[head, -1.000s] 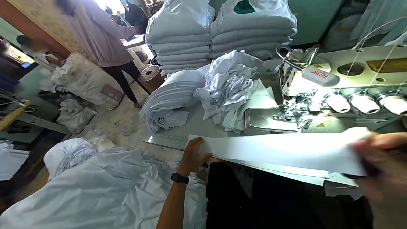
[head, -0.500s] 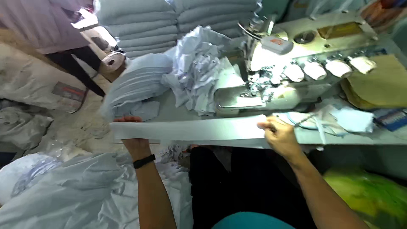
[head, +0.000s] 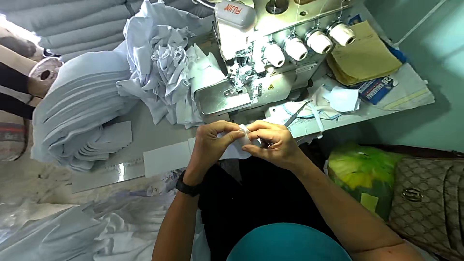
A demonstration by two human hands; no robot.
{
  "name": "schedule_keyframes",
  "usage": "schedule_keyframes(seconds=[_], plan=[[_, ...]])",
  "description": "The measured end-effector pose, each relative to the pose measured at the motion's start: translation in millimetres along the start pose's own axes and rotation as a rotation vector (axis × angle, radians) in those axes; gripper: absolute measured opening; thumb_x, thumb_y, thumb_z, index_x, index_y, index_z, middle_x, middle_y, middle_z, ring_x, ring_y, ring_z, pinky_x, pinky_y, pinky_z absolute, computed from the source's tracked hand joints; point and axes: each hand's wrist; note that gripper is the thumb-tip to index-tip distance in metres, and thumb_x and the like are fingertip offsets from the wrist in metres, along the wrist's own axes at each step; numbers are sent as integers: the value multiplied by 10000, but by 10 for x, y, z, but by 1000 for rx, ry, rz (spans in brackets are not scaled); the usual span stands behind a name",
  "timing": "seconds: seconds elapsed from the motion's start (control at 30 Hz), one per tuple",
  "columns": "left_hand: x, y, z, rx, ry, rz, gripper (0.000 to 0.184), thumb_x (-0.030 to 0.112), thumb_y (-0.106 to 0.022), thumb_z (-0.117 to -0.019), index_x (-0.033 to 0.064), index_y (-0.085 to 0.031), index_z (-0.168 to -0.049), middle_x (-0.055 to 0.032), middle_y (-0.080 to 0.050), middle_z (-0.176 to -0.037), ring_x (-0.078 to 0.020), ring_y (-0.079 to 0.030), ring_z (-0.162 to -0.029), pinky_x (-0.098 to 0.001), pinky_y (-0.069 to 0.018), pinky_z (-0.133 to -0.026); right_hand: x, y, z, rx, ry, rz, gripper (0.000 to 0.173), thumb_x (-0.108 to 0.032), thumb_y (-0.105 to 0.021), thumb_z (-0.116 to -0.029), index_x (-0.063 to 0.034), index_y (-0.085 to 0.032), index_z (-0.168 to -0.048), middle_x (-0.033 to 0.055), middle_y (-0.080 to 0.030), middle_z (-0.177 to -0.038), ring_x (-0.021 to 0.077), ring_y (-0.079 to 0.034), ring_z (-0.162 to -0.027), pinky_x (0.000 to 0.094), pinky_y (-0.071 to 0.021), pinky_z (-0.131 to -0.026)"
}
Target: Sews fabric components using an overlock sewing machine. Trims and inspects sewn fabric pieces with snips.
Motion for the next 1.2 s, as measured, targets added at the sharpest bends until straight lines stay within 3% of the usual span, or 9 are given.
schedule_keyframes(seconds=[0.1, 0.27, 0.43, 0.57, 0.7, 0.83, 0.93, 1.03, 1.2], plan=[[62, 56, -15, 89, 54, 56, 45, -22, -697, -910, 8, -730, -918, 16, -738, -909, -12, -690, -801, -186, -588, -752, 0, 55, 54, 35, -22, -10, 128, -67, -733, -888, 32, -707, -810, 83, -694, -985, -14, -608, -799, 99, -506, -685], [-34, -2, -27, 198, 32, 152, 88, -7, -703, -912, 80, -712, -919, 63, -729, -886, 4, -682, -780, -172, -579, -708, -13, 93, 84, 121, -185, -212, 97, -82, -737, -891, -43, -738, -802, -21, -721, -891, -41, -594, -670, 118, -513, -597], [-144, -57, -58, 264, 17, 271, 159, -23, -714, -902, 130, -688, -937, 68, -736, -909, -12, -693, -799, -192, -590, -735, -25, -27, 51, 216, -328, -391, 84, 9, -762, -827, -62, -743, -785, -9, -730, -847, -7, -606, -614, 143, -522, -548], [-104, 86, -294, 154, -142, -62, 185, -49, -712, -878, 49, -628, -1011, 27, -690, -894, 3, -646, -742, -146, -553, -668, 28, -181, -50, 297, -361, -290, 149, 22, -723, -863, -81, -615, -870, -18, -696, -756, 11, -620, -595, 157, -516, -542], [-101, 119, -582, 51, -198, -371, 168, 19, -793, -824, 43, -632, -866, -46, -651, -767, -83, -578, -604, -204, -481, -539, 196, -307, -101, 432, -381, -127, 132, 0, -720, -894, -52, -619, -963, -15, -661, -738, 43, -650, -607, 200, -576, -574], [-31, -75, -546, 51, -251, -855, 156, 131, -641, -987, 21, -752, -979, -142, -677, -981, -292, -646, -911, -443, -515, -783, 207, -306, -22, 412, -255, 11, 84, 11, -691, -891, 13, -674, -974, 29, -698, -792, 32, -648, -653, 184, -566, -612], [-89, -441, -235, 181, -186, -1126, 275, 93, -568, -990, 39, -724, -1210, -148, -705, -1193, -315, -655, -1125, -466, -498, -956, 213, -256, -30, 394, -201, 144, 59, -13, -680, -879, 12, -698, -929, 30, -688, -775, -6, -581, -630, 136, -491, -584], [-211, -478, -174, 215, -162, -1027, 315, 93, -507, -1025, 19, -661, -1290, -151, -636, -1381, -299, -563, -1341, -471, -404, -1136, 224, -230, -132, 393, -183, 192, 60, -3, -696, -869, 9, -704, -927, 32, -699, -790, -10, -598, -641, 127, -500, -588], [-150, -220, -365, 127, -129, -837, 308, 60, -456, -1037, -56, -645, -1251, -185, -644, -1363, -311, -588, -1324, -503, -418, -1130, 223, -185, -313, 358, -116, 308, 106, -23, -679, -895, 29, -758, -942, 68, -725, -806, 25, -648, -682, 151, -543, -646]])
Point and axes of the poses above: each hand's wrist, its own z-axis away from the middle knuckle, its own y-axis out of the back of the hand, x = y × z
